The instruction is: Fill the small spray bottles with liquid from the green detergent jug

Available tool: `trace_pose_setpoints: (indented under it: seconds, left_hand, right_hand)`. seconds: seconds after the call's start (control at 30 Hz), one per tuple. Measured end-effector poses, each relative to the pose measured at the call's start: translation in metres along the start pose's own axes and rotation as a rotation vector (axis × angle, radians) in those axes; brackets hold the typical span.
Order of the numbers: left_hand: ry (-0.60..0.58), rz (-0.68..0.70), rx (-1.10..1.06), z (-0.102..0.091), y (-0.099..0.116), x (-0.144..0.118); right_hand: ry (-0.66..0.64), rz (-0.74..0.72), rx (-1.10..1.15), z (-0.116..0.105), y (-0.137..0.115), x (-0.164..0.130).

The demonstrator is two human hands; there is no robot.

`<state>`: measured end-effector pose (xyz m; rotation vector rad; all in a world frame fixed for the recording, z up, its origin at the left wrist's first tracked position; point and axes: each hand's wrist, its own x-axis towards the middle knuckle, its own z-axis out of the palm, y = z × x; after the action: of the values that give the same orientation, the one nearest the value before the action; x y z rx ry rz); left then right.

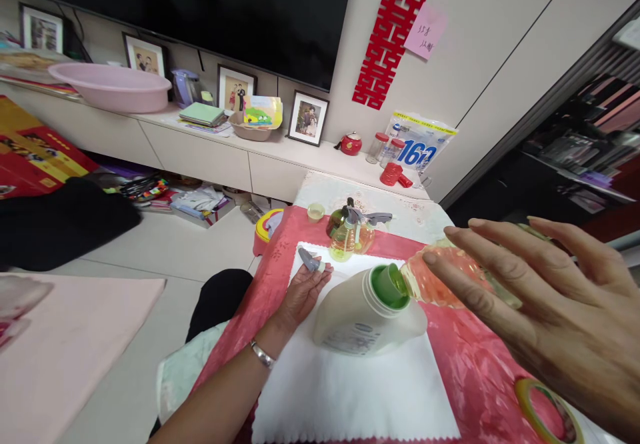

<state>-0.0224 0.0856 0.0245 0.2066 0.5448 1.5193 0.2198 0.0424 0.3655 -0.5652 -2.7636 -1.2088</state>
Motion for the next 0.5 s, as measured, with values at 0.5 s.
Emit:
trace_pose_setpoints:
  seconds: [0.5]
  left_hand:
    - [0.008,-0.002,-0.008,0.003,0.0018,-0.0011]
  right_hand:
    - [0.038,0.023,0.032,-0.003,-0.0036,0.0006]
